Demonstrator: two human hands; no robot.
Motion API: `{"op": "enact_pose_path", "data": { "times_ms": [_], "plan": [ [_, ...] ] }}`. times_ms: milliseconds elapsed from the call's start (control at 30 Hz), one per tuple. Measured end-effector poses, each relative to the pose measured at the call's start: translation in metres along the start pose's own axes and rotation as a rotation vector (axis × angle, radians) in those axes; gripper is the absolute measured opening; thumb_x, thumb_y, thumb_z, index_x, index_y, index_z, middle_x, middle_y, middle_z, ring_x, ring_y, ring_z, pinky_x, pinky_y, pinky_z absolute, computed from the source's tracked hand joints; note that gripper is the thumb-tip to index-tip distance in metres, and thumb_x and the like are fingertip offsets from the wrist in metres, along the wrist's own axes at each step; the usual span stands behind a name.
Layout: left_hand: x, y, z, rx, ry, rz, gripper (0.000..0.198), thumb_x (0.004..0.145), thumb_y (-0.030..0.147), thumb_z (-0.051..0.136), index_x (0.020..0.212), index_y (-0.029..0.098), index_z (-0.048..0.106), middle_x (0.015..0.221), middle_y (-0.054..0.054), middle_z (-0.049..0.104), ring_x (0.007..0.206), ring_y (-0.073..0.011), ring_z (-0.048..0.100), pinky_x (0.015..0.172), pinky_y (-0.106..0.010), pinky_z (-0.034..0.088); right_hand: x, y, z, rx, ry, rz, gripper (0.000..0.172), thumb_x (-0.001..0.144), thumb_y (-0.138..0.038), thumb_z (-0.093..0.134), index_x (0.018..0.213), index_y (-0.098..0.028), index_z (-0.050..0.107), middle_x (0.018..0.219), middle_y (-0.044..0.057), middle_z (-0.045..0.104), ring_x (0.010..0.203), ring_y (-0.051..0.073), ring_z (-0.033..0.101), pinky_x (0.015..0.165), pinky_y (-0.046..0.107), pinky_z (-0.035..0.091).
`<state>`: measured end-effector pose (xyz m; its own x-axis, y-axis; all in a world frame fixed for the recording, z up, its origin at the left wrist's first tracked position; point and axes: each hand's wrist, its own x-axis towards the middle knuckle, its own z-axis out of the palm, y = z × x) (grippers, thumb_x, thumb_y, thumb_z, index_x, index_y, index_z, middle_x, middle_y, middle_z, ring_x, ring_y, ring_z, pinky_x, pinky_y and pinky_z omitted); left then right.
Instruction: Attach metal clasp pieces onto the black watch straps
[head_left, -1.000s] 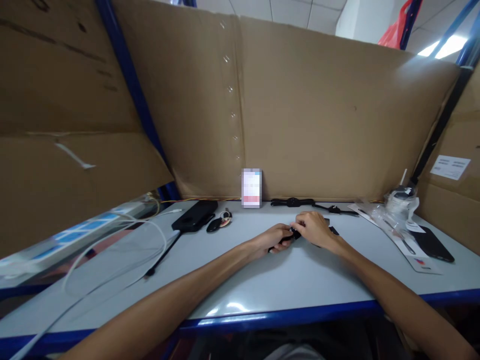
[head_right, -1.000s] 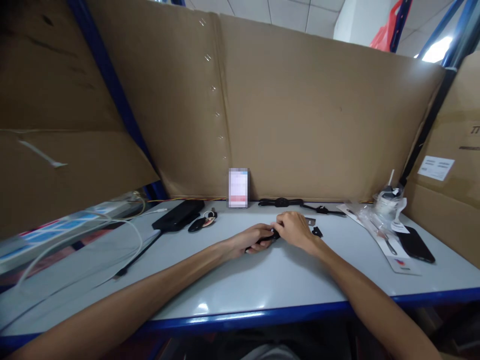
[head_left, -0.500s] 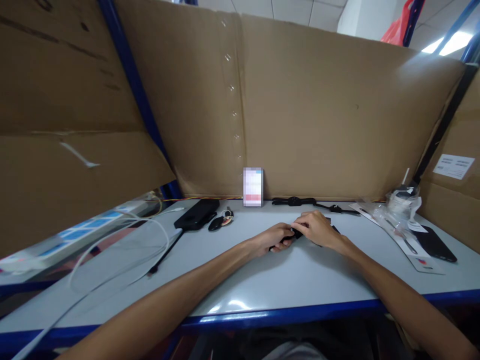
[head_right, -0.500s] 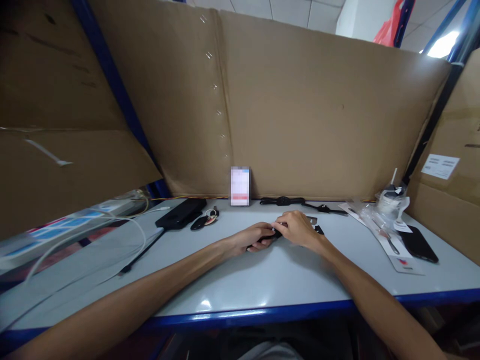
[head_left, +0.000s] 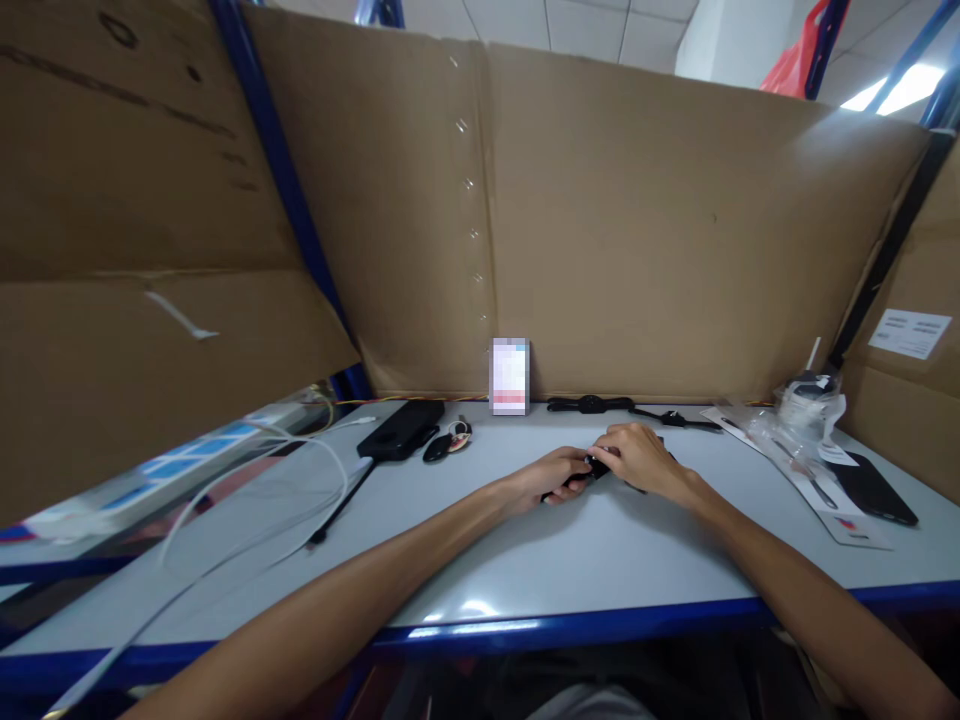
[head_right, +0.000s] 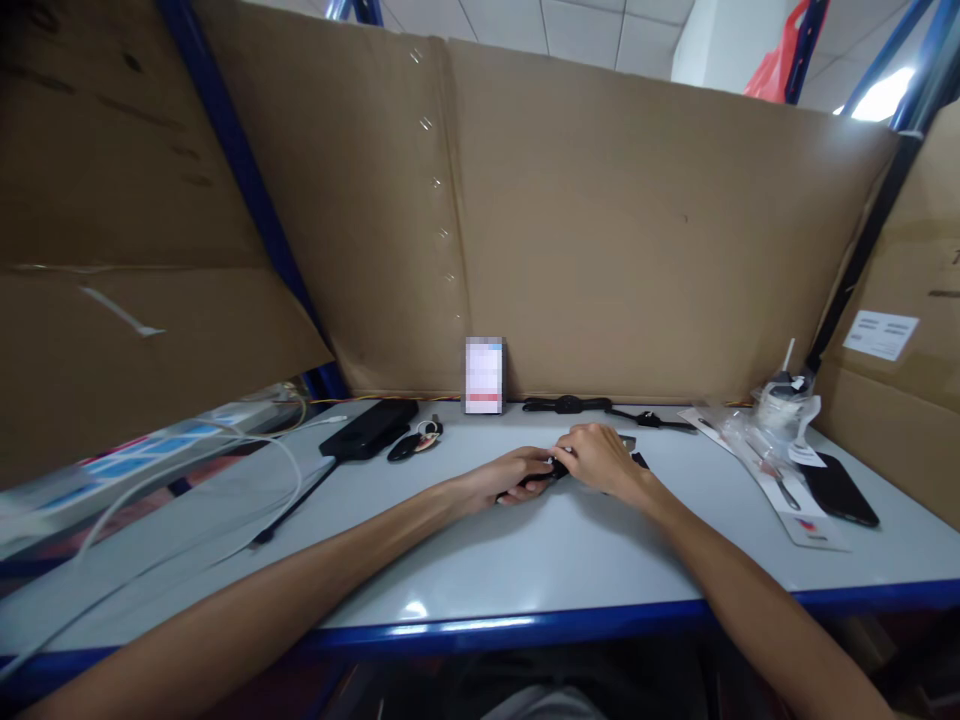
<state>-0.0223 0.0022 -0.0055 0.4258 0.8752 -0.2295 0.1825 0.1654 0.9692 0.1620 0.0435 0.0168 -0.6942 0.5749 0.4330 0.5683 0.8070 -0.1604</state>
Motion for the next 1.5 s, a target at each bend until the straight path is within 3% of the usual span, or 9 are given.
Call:
{"op": "enact_pose_path", "data": {
  "times_ms": [100,267,433,600,800,967,1100,1300,1500],
  "plan": [
    [-0.0001,-0.0008,0.0003,0.004,0.015,0.001,0.013,0.086,0.03,0.054,0.089,0.02,0.046,0.058,0.009,0.037,0.039,-0.0042,0.021,0.037,-0.018,0.011,-0.0002,0.0033,0.0013,-0.054,0.026,0.012,0.031,0.095,-0.026,0.057,0.07,-0.016,0.072,0.073,0.005,0.067,0.065,0.013,0.051,0.06,0.027,0.025],
    [-0.0014,0.0003,0.0009,0.01,0.026,-0.024,0.014,0.086,0.03,0.053,0.094,0.019,0.047,0.058,0.01,0.036,0.039,-0.0041,0.02,0.037,-0.018,0.01,-0.0007,0.0046,0.0027,0.077,-0.044,0.005,0.035,0.097,-0.031,0.055,0.07,-0.017,0.072,0.066,0.002,0.065,0.062,0.012,0.051,0.059,0.026,0.026],
    [-0.0036,0.0035,0.0025,0.005,0.027,-0.038,0.017,0.085,0.032,0.056,0.089,0.021,0.044,0.058,0.01,0.036,0.039,-0.0036,0.02,0.038,-0.018,0.01,-0.0018,0.002,0.0003,-0.037,0.022,0.046,0.031,0.094,-0.027,0.057,0.069,-0.017,0.071,0.071,0.005,0.068,0.064,0.014,0.052,0.06,0.027,0.025],
    [-0.0035,0.0047,0.0026,0.016,0.009,-0.025,0.013,0.085,0.029,0.053,0.09,0.02,0.046,0.057,0.01,0.036,0.039,-0.004,0.02,0.037,-0.018,0.01,-0.0016,0.0014,0.0012,0.088,-0.042,0.023,0.037,0.096,-0.033,0.054,0.067,-0.017,0.071,0.06,0.0,0.062,0.058,0.011,0.047,0.057,0.025,0.025],
    [-0.0029,0.0033,0.0009,0.007,-0.001,-0.019,0.015,0.085,0.03,0.054,0.093,0.019,0.046,0.058,0.01,0.036,0.039,-0.0043,0.021,0.037,-0.019,0.01,-0.0023,0.0039,0.0017,-0.014,0.027,0.047,0.032,0.093,-0.028,0.058,0.065,-0.016,0.07,0.064,0.003,0.064,0.06,0.012,0.046,0.058,0.026,0.023],
    [-0.0028,0.004,0.002,0.024,-0.006,-0.008,0.011,0.086,0.026,0.05,0.095,0.019,0.048,0.057,0.009,0.036,0.039,-0.0047,0.021,0.037,-0.019,0.011,-0.0024,0.004,0.0014,0.122,-0.032,0.047,0.036,0.096,-0.034,0.055,0.069,-0.017,0.072,0.057,-0.001,0.057,0.055,0.011,0.042,0.055,0.024,0.024],
    [-0.0031,0.0045,0.0025,0.016,0.01,-0.024,0.012,0.087,0.028,0.051,0.093,0.02,0.045,0.057,0.01,0.036,0.039,-0.0043,0.02,0.038,-0.019,0.01,-0.0023,0.0041,0.0013,0.016,0.02,0.058,0.031,0.094,-0.029,0.056,0.07,-0.018,0.072,0.064,0.001,0.063,0.06,0.012,0.046,0.058,0.026,0.024],
    [-0.0042,0.0048,0.0025,0.008,0.007,-0.024,0.019,0.086,0.033,0.056,0.096,0.019,0.048,0.057,0.01,0.036,0.039,-0.004,0.02,0.039,-0.019,0.009,-0.0025,0.0032,0.0004,0.111,-0.05,0.048,0.041,0.095,-0.036,0.054,0.063,-0.016,0.069,0.053,-0.003,0.051,0.053,0.01,0.039,0.054,0.024,0.021],
    [-0.0054,0.0069,0.004,0.013,0.002,-0.034,0.024,0.087,0.032,0.055,0.106,0.019,0.049,0.057,0.01,0.035,0.04,-0.0047,0.019,0.039,-0.019,0.009,-0.0037,-0.0005,-0.0021,0.04,-0.002,0.013,0.029,0.095,-0.029,0.056,0.075,-0.019,0.075,0.066,0.002,0.066,0.061,0.012,0.05,0.058,0.025,0.024]
  ]
}}
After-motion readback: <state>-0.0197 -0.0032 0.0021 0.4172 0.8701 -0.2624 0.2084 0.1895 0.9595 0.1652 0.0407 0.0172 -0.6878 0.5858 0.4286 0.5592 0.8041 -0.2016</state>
